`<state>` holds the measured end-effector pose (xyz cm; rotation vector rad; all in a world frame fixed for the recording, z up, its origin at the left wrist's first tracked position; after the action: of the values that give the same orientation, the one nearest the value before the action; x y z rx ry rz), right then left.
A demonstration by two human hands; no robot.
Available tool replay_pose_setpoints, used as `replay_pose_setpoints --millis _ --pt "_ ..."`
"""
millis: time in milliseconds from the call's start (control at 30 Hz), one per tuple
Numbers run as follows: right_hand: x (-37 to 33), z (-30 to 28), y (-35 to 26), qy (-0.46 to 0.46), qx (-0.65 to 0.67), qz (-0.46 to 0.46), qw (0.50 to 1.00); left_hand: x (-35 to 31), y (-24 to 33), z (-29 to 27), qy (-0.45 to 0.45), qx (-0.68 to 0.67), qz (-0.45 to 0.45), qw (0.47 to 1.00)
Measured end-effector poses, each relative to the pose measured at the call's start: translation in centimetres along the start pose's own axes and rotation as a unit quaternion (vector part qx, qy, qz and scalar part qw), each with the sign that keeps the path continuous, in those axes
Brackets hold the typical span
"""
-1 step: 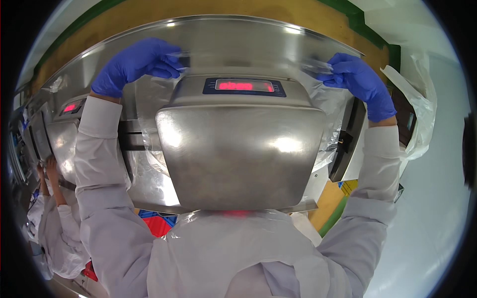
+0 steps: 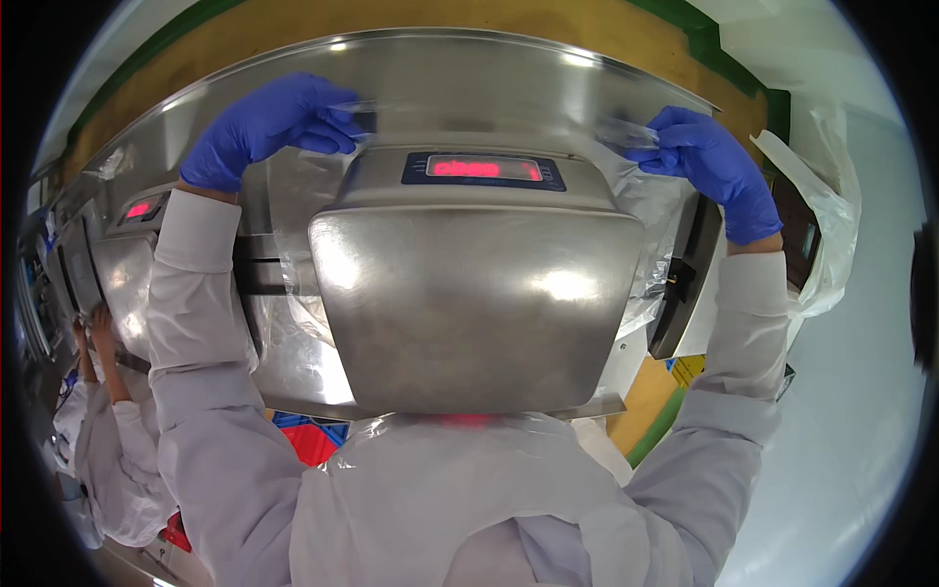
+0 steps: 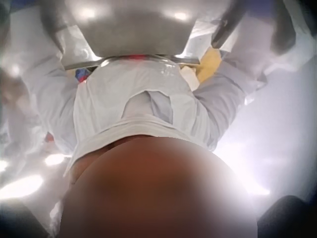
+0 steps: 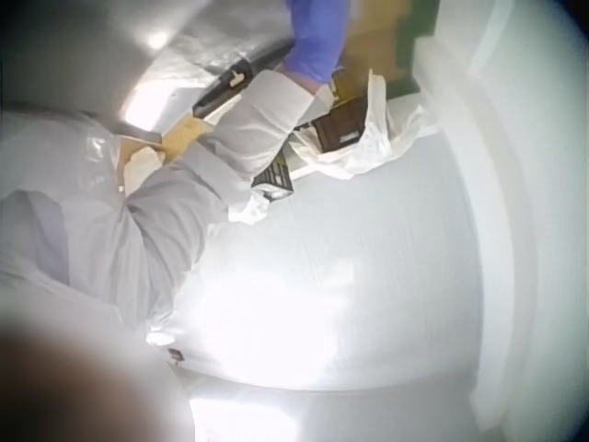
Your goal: The person places a plastic bag on a digital scale, adjusts the scale, and then removes the bag. They repeat this process with another bag, ensuring each is weighed accurately.
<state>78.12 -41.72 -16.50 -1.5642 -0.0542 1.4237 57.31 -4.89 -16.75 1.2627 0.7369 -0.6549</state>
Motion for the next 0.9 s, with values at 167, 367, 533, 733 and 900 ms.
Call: replay_pose_setpoints --millis 167,367,533,733,900 --pt "-1.9 1.1 0.8 0.023 -0.015 0.019 0.999 -0.9 -0.8 0.7 0.032 0.012 0.012 0.999" --pt "-2.5 2.9 2.1 0.074 -0.019 0.035 0.996 -1.4 -1.8 1.0 0.083 0.078 -0.013 0.993" --pt "-3.1 3.9 1.6 0.133 -0.088 0.018 0.987 -2.3 -2.1 1.2 0.088 0.093 -0.007 0.992" --pt "-3.5 4.7 1.1 0.158 -0.157 0.004 0.975 -2.4 -1.8 1.7 0.113 0.14 0.023 0.983" --pt "-3.2 4.5 1.4 0.158 -0.161 0.007 0.974 -2.1 -1.9 1.8 0.137 0.152 0.02 0.979"
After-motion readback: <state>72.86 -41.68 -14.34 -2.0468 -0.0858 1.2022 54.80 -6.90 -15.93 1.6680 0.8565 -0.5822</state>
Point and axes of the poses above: each hand's wrist, its own x-axis towards the middle knuckle, its own z-axis out of the palm, y = z × x, the point moved 2 cm from there along x, towards the middle knuckle, and after that the axes turned 7 degrees about -x, right-handed, at the moved point
